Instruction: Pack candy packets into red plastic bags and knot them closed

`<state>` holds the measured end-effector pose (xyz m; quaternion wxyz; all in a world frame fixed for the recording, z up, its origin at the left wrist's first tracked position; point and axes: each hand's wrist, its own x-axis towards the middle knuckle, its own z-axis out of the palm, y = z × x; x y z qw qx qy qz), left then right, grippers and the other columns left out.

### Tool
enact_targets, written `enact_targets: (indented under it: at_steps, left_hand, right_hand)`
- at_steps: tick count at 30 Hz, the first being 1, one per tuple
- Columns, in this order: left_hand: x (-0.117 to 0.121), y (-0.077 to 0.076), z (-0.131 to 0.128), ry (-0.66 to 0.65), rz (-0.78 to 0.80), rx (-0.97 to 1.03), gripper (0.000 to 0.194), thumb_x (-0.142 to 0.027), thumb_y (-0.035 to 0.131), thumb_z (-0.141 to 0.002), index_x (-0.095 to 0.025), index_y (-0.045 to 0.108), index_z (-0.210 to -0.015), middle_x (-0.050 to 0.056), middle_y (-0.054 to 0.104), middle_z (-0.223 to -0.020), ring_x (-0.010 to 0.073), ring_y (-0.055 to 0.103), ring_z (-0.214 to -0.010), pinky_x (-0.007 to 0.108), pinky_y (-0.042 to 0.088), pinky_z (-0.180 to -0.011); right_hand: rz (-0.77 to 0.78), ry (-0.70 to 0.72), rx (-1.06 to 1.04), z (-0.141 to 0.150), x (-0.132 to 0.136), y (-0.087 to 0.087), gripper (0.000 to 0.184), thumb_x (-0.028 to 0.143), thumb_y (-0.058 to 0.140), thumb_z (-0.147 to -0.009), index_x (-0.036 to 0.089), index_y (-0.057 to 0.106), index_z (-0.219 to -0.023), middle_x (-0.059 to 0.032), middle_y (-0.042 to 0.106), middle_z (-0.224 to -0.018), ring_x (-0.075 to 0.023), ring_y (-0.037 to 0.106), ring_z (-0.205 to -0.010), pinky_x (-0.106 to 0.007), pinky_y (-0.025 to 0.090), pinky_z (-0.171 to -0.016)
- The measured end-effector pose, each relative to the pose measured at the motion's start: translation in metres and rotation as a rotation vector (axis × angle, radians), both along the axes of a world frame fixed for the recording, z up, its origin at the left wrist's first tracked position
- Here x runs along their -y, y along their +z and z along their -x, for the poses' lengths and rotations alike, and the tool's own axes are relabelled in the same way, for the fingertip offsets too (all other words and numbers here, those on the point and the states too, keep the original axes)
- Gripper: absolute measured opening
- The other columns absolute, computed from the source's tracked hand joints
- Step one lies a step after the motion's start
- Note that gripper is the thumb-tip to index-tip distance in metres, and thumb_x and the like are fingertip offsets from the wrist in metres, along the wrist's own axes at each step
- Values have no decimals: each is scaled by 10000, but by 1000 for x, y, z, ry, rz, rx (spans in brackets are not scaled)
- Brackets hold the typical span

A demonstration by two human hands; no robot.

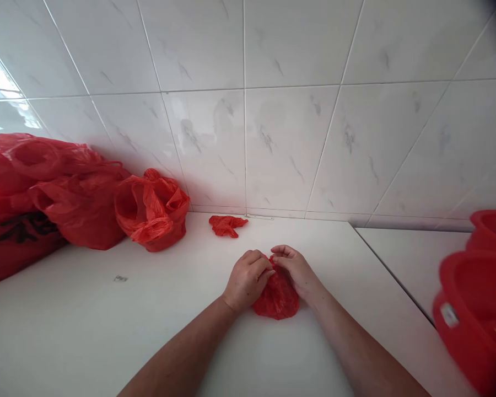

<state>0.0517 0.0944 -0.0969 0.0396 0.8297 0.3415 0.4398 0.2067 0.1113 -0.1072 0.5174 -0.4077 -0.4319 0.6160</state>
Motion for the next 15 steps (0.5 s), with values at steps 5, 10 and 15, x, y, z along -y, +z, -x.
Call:
enact_targets:
  at_steps: [5, 10, 15]
  left_hand:
    - [6, 3, -7, -64, -144, -91, 143, -105, 477, -820, -168, 514, -698, 19, 551, -715, 127, 480, -662, 277, 444, -644]
    - [24, 7, -19, -130, -254, -116, 207, -75, 413, -839, -169, 492, -672, 9, 523, -660, 116, 447, -611, 247, 413, -555]
    - [37, 5, -23, -175, -293, -181, 185, -52, 416, -837, -172, 506, -728, 7, 537, -697, 111, 440, -598, 247, 397, -535]
  right_hand:
    - [-7, -45, -22, -3, -5, -4, 274, 158, 606, -589, 218, 530, -846, 49, 549, -667, -103, 493, -586, -248, 395, -582]
    - [-10, -78, 18, -4, -2, -3, 275, 160, 575, -600, 218, 504, -859, 43, 554, -678, -105, 480, -573, -246, 379, -559]
    - [-25, -81, 58, -4, 2, 2, 260, 169, 547, -625, 218, 476, -870, 34, 570, -708, -106, 479, -564, -243, 372, -532]
